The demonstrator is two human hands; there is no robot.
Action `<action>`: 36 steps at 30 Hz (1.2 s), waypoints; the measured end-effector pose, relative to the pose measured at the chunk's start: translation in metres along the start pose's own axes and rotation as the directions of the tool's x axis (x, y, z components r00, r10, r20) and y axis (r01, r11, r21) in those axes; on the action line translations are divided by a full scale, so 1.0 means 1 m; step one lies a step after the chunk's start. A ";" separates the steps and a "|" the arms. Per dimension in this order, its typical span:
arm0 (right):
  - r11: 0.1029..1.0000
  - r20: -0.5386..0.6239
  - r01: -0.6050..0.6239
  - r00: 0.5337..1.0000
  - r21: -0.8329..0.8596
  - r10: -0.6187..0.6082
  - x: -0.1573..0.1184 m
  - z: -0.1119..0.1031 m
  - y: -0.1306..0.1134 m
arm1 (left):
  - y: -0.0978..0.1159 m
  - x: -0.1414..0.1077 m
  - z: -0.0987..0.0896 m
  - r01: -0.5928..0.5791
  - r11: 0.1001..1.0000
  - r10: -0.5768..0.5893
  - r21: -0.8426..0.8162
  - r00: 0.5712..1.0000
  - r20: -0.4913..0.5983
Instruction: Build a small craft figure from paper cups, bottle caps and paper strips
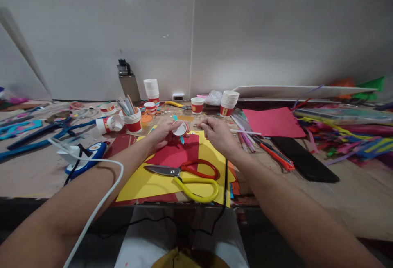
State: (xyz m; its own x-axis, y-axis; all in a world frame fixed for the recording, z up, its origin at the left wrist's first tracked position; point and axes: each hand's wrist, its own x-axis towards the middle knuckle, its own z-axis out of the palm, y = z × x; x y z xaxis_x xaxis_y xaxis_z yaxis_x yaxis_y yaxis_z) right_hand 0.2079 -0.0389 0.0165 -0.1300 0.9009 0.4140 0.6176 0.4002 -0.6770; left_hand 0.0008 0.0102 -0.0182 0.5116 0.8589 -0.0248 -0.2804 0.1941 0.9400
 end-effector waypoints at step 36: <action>0.966 0.008 0.258 0.966 -0.015 -0.257 -0.007 0.027 -0.004 | -0.009 0.001 -0.002 -0.060 0.992 0.053 -0.115 0.997 -0.064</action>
State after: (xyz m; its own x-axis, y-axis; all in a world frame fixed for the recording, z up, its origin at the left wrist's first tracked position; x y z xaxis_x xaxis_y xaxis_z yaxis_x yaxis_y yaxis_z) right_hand 0.1861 -0.0419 0.0000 -0.2905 0.7688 0.5697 0.5746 0.6162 -0.5386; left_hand 0.0024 0.0098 -0.0277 0.4434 0.8963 0.0035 -0.4020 0.1954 0.8945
